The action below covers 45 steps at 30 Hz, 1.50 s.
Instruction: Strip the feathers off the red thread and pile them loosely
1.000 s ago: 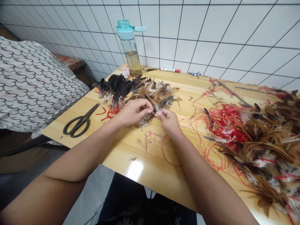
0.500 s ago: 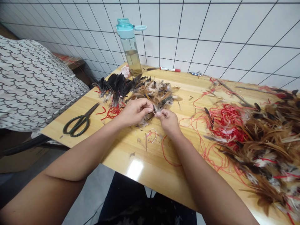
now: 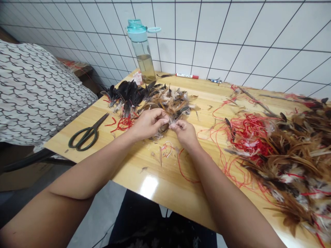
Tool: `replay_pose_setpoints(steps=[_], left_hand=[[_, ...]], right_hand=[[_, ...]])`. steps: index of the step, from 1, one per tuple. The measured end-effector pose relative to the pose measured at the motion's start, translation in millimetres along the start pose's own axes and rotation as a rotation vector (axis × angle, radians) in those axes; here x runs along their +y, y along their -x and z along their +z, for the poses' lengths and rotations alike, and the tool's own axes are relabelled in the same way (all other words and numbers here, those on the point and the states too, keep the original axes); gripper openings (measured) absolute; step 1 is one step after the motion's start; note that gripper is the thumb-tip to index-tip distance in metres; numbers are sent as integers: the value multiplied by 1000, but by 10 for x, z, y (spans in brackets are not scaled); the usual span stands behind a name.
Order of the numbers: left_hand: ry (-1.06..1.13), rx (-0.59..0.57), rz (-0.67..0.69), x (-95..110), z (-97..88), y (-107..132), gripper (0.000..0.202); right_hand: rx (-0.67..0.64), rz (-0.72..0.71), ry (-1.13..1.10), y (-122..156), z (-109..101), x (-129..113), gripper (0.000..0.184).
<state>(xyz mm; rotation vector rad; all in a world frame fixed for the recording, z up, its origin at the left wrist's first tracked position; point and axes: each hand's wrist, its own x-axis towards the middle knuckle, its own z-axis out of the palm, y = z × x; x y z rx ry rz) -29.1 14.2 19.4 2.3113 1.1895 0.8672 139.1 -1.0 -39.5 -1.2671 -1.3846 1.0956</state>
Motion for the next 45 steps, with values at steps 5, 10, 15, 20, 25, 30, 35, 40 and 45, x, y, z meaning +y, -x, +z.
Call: replay_pose_setpoints(steps=[5, 10, 15, 20, 25, 30, 35, 40, 45], left_hand=[[-20, -2, -30, 3, 8, -5, 9], [-10, 8, -63, -4, 43, -1, 7], [-21, 43, -39, -16, 91, 7, 6], [51, 54, -13, -7, 115, 18, 5], [123, 284, -19, -26, 31, 7, 26], [144, 138, -113, -30, -19, -19, 11], [380, -55, -192, -19, 93, -16, 15], [708, -74, -306, -32, 205, -4, 21], [905, -53, -402, -6, 248, -4, 24]], right_hand=[[-10, -23, 2, 1, 0, -1, 20], [-15, -23, 12, 7, 3, -15, 21], [-35, -38, 20, -4, 9, 6, 22], [-51, -78, 28, -8, -1, 3, 22], [-37, -34, -104, 20, -45, -82, 30], [-12, -17, -152, 31, -72, -108, 32], [-41, -123, 51, 29, -38, -60, 26], [-44, -176, 213, 23, -19, -45, 23], [-31, -172, 215, 32, -13, -51, 21]])
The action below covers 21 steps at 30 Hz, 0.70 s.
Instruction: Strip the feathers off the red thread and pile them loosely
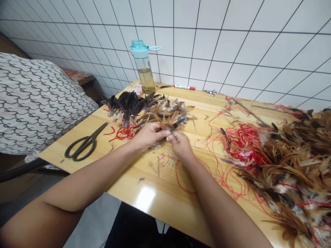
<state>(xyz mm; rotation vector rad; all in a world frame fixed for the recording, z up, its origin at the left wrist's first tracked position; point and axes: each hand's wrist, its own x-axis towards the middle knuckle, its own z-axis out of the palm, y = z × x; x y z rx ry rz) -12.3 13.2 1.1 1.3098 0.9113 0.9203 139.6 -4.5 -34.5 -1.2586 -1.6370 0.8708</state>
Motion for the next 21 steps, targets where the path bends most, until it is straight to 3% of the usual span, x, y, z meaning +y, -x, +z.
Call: replay_pose_setpoints(steps=[10, 21], left_hand=[[-28, 33, 7, 26, -68, 5, 29], [-19, -47, 58, 11, -22, -4, 23]], right_hand=[[-22, 67, -250, 10, 24, -50, 25], [1, 47, -141, -4, 3, 21, 20]])
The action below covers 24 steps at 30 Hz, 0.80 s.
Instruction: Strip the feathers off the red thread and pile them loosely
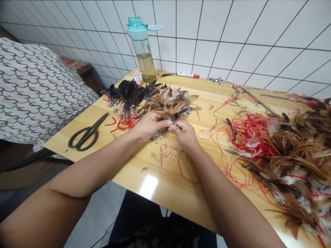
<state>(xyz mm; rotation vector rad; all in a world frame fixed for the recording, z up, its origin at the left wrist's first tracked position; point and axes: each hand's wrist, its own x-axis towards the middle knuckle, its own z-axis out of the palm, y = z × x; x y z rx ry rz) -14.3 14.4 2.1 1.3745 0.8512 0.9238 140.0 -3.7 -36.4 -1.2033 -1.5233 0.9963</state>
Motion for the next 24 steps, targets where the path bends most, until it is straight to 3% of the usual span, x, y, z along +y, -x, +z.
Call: replay_pose_setpoints(steps=[4, 8, 10, 14, 24], left_hand=[[-105, -30, 44, 96, -78, 18, 22], [-483, 63, 152, 292, -315, 46, 20], [-678, -17, 170, 388, -438, 73, 16], [-898, -302, 32, 477, -592, 121, 10], [-1242, -322, -7, 343, -667, 77, 8]], right_hand=[[-27, -22, -44, 5, -18, -35, 28], [-11, 21, -128, 12, -48, -96, 34], [12, 46, -143, 12, -61, -109, 36], [38, 77, -118, 13, -66, -102, 37], [86, 69, -81, 10, -49, -68, 32]])
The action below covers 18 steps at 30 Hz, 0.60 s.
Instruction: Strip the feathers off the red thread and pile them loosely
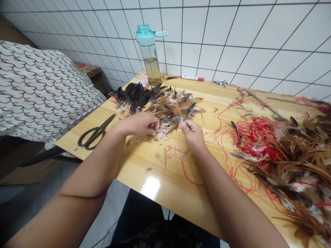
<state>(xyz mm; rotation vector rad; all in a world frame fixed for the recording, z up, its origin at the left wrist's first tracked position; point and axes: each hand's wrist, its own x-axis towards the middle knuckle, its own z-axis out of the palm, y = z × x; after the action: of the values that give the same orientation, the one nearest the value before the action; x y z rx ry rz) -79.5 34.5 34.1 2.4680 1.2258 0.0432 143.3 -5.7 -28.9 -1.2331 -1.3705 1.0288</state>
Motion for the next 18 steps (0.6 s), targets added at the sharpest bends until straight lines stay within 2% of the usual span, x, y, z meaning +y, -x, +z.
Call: replay_pose_setpoints(steps=[5, 9, 14, 18], left_hand=[[17, 53, 79, 33, -6, -7, 13], [102, 136, 58, 97, -61, 33, 13], [186, 184, 66, 165, -46, 23, 18], [130, 210, 73, 173, -25, -10, 19]], right_hand=[[6, -9, 41, 4, 6, 15, 30], [4, -18, 59, 7, 15, 24, 27], [9, -27, 84, 8, 20, 31, 25], [16, -41, 107, 11, 25, 29, 25]])
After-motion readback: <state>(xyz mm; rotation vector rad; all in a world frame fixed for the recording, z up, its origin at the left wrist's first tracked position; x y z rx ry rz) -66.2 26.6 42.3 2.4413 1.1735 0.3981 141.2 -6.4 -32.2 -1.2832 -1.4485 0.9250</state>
